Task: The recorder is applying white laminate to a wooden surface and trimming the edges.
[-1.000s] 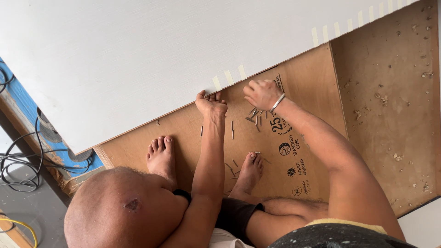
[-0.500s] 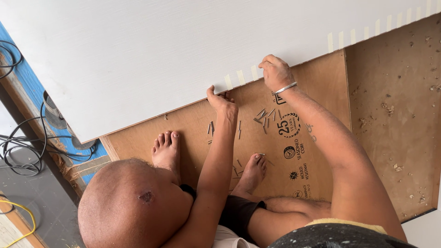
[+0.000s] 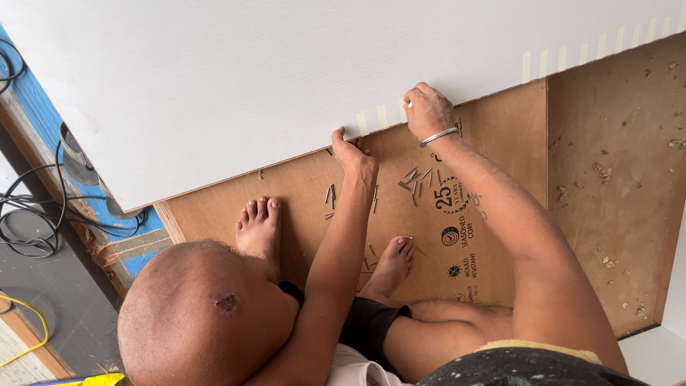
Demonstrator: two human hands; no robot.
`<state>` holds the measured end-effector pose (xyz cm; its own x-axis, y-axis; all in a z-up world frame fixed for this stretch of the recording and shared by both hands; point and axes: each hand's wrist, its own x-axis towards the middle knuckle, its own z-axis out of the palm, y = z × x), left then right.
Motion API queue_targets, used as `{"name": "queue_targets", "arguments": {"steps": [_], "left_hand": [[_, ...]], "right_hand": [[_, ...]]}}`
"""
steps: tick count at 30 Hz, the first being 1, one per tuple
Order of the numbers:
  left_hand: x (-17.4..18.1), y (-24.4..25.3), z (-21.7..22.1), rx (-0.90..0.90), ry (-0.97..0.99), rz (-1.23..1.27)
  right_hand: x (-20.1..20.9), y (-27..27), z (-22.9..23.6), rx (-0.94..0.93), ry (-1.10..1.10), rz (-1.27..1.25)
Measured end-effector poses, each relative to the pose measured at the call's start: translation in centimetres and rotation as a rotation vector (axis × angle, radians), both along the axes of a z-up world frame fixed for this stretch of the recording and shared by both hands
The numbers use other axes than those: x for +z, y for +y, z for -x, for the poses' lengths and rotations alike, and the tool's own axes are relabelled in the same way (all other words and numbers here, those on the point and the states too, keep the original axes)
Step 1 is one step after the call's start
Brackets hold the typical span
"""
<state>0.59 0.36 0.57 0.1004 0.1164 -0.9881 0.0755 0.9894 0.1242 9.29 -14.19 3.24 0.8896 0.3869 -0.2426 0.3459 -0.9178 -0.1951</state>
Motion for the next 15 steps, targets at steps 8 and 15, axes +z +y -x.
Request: {"name": "queue_targets", "arguments": {"steps": [8,15], "left_hand": [[-0.4,-0.2,-0.2,0.01,0.0,-0.006],[-0.7,-0.4,0.0,0.014,-0.016,-0.007]], "right_hand": [[-0.6,-0.5,-0.1,0.047,-0.027,-0.019],[-0.6,-1.2,0.2,0.135,-0.114,-0.106]]}}
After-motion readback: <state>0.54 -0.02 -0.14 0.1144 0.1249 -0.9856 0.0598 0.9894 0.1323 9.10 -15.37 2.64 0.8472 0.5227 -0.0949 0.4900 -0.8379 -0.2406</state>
